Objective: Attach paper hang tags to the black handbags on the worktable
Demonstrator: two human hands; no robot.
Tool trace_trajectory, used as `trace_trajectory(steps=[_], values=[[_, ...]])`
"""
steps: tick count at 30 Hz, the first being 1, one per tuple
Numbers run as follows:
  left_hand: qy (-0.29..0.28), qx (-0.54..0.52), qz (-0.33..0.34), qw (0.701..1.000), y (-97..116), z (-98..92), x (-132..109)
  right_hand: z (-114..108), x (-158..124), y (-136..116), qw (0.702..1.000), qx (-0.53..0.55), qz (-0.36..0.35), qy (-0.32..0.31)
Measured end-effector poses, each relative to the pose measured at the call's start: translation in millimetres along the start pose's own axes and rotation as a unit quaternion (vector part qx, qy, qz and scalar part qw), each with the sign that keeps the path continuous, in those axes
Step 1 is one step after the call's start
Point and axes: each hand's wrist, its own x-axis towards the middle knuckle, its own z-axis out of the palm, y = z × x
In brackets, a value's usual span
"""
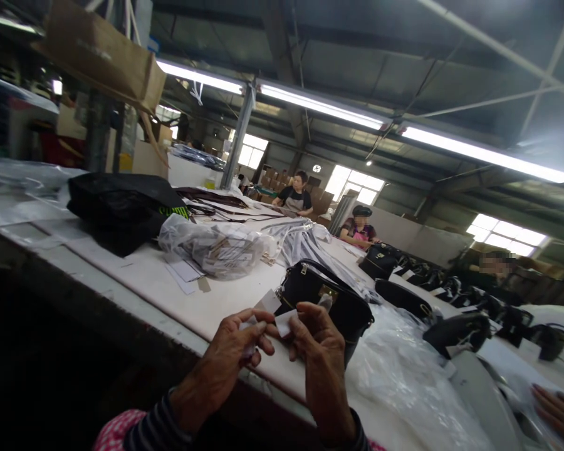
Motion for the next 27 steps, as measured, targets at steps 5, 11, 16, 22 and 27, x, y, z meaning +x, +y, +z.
trace_trajectory(steps=[5, 11, 16, 22, 27], values=[[-0.017, 0.033, 0.015, 0.999, 15.5, 16.4, 12.7, -4.9, 13.9, -17.3, 0.999, -0.036, -0.027, -0.007], [0.034, 0.142, 0.044, 0.988, 19.1, 32.6, 24.2, -5.7, 18.7, -16.1, 0.999, -0.043, -0.008, -0.015], [0.019, 0.137, 0.055, 0.989, 23.9, 28.0, 33.8, -24.4, 32.2, -47.9, 0.947, -0.288, -0.135, -0.052], [0.005, 0.148, 0.036, 0.988, 36.4, 27.4, 58.5, -47.3, 95.9, -99.2, 0.702, -0.617, -0.312, -0.170], [0.070, 0.194, 0.075, 0.976, 45.2, 17.9, 99.7, -53.3, 134.4, -100.8, 0.723, -0.591, -0.221, -0.281]])
